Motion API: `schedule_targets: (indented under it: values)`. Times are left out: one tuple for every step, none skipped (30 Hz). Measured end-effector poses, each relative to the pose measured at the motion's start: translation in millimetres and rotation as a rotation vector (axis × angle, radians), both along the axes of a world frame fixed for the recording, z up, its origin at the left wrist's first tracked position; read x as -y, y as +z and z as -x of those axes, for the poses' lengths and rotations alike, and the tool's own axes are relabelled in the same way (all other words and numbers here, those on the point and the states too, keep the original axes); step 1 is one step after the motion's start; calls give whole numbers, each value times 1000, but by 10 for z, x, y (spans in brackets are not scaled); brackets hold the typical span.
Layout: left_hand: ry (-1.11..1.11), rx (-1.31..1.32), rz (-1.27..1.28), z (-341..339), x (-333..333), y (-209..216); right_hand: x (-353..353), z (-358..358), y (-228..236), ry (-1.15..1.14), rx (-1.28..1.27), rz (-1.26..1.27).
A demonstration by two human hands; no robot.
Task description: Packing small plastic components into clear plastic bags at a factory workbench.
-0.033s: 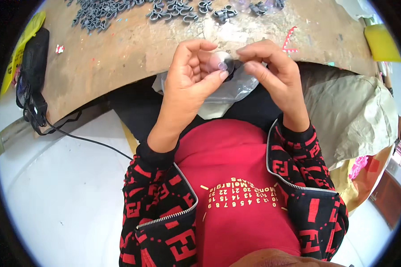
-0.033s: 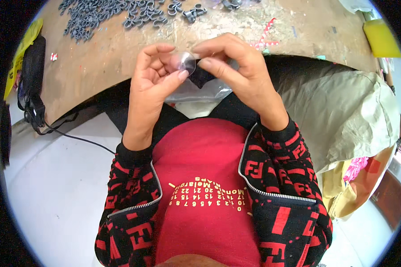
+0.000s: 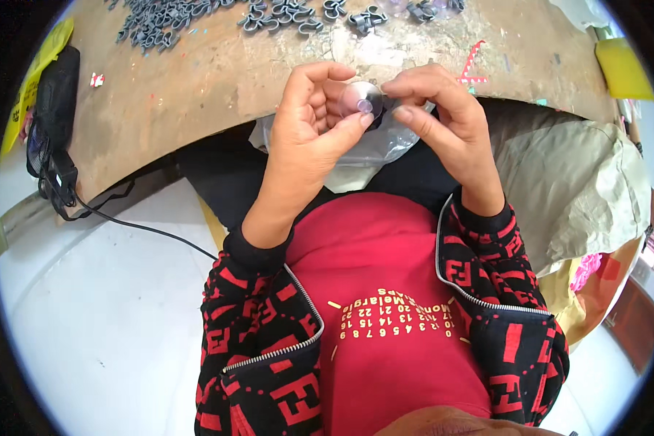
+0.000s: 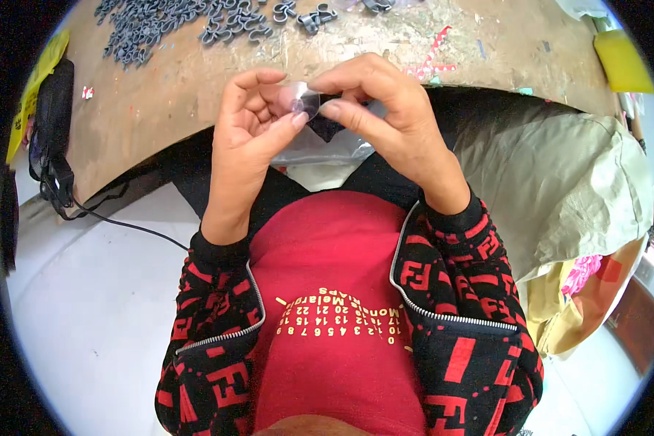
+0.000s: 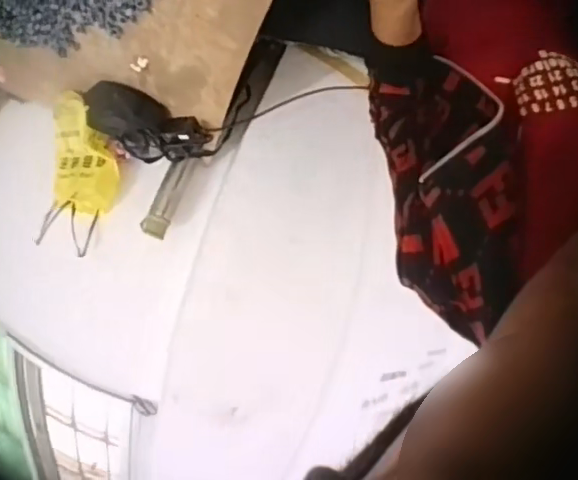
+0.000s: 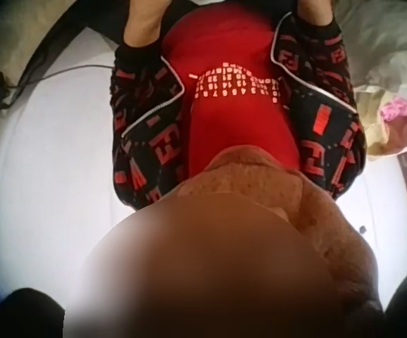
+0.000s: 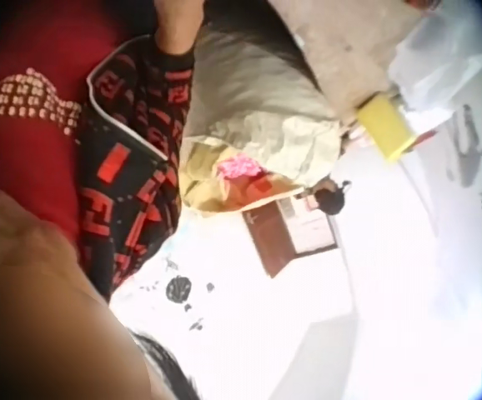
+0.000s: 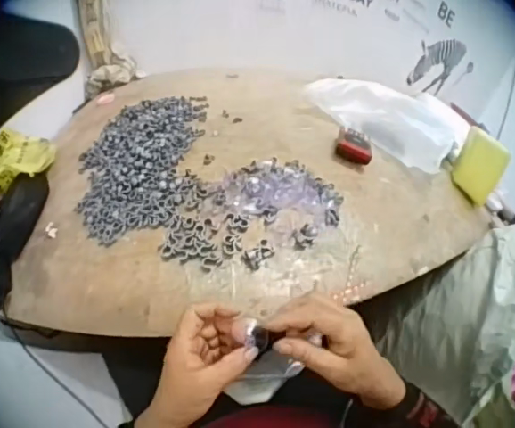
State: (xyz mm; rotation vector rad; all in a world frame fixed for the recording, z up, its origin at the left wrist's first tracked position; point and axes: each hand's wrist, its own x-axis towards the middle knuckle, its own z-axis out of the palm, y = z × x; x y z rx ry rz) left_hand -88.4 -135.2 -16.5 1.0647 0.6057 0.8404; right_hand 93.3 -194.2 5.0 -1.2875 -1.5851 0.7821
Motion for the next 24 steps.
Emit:
schedule_targets:
  values:
    - [-2, -8, 3, 4, 12, -21, 2, 10, 13, 19, 72, -17]
    - [9, -42, -49, 10, 25, -35, 8, 39, 26, 18, 64, -15]
    - [12, -69, -103, -4, 35, -44, 19, 66, 52, 13, 91, 1]
    - [4, -69, -103, -9, 48, -47, 28, 88, 67, 9, 119, 16]
    - [-20, -101, -124, -8, 65, -42, 24, 92, 53, 2, 119, 15]
    - [-40, -133, -146, -8, 81, -35, 7, 81, 11, 19, 168, -41]
    - [-43, -131, -150, -8, 93, -18, -2, 69, -21, 37, 219, -97]
    - [-58, -97, -85, -3, 104, 5, -2, 57, -37, 33, 222, -101]
    - [-75, -60, -18, -2, 115, 18, 6, 37, -55, 20, 147, -60]
    - [-81, -55, -22, 11, 130, 30, 18, 22, -67, 8, 73, -19]
    - [-105, -31, 11, 31, 144, 40, 40, 24, -72, 1, 79, -23]
    - [-129, -8, 43, 48, 139, 31, 62, 45, -84, -19, -226, 134]
    - [-136, -3, 37, 50, 125, 10, 80, 47, -95, -37, -531, 289]
    - [-99, -149, -204, 48, 112, -19, 87, 14, -109, 8, -555, 316]
    - [-54, -296, -444, 60, 107, -18, 104, 20, -110, 6, -552, 311]
    - [-54, -293, -449, 68, 97, -12, 127, 39, -115, 38, -539, 342]
    - [-28, -356, -586, 75, 84, -5, 147, 66, -111, 69, -525, 373]
    - [3, -418, -722, 76, 73, -7, 161, 117, -98, 50, -539, 344]
    - [35, -480, -858, 70, 70, -7, 155, 103, -82, 52, -534, 341]
    - [41, -476, -861, 61, 75, -5, 140, 85, -62, 38, -406, 309]
    - [24, -466, -836, 46, 82, -9, 127, 58, -44, 20, -280, 276]
    - [8, -457, -810, 37, 91, -15, 87, -16, 16, 43, -137, 242]
    - [10, -451, -814, 41, 110, -22, 29, -84, 32, 23, 10, 155]
    - [-35, -430, -612, 79, 145, -24, -64, -170, 35, -20, 130, 65]
